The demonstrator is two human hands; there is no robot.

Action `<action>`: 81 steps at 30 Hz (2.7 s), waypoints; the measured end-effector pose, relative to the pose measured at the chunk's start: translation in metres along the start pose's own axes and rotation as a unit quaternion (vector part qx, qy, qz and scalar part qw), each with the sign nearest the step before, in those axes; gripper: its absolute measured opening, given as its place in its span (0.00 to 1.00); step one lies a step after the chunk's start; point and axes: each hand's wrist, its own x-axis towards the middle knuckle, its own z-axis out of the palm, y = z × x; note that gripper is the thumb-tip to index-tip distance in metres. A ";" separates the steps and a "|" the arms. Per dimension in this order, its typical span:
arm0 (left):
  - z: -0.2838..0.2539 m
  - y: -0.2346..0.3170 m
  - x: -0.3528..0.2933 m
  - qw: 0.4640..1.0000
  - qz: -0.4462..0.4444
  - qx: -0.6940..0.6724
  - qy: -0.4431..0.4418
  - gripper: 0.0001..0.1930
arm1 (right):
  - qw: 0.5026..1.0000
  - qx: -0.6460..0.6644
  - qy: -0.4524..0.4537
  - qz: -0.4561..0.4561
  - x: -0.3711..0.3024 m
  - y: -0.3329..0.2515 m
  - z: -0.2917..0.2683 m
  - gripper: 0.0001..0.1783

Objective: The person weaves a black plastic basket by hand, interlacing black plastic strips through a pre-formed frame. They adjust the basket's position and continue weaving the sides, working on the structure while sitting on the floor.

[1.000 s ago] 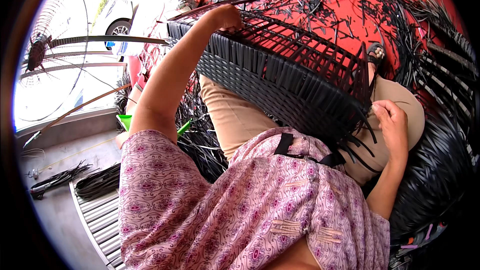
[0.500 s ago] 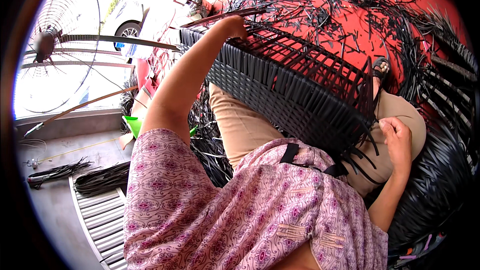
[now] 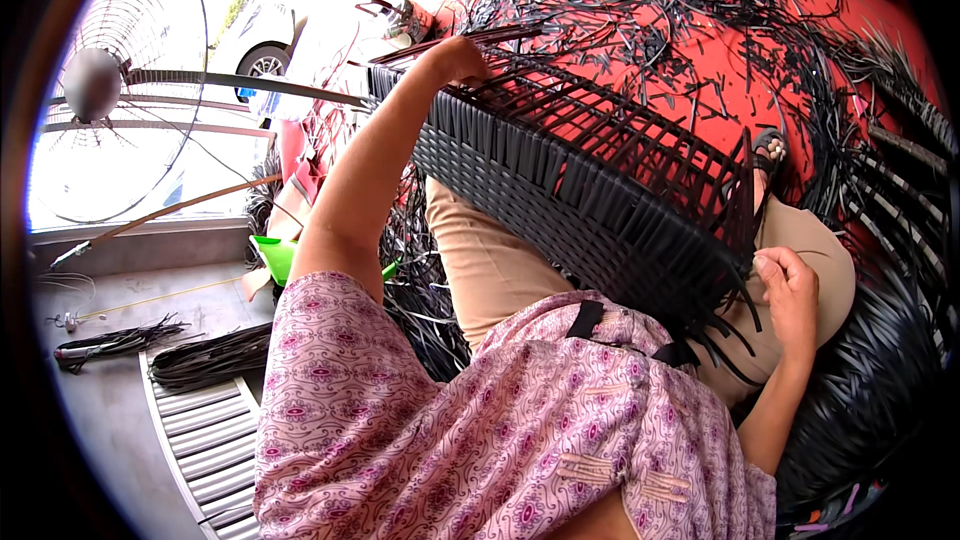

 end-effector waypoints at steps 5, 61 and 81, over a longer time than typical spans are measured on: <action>0.012 -0.033 0.010 0.949 0.143 0.242 0.141 0.17 | 1.000 -0.011 -0.011 0.025 -0.003 0.005 -0.005 0.14; 0.003 -0.118 0.040 0.978 -0.066 0.078 0.183 0.11 | 0.995 0.006 -0.028 0.090 0.009 -0.004 -0.003 0.11; 0.015 -0.092 0.041 0.945 -0.161 0.088 0.271 0.09 | 0.995 0.003 -0.016 0.099 0.014 -0.013 0.001 0.10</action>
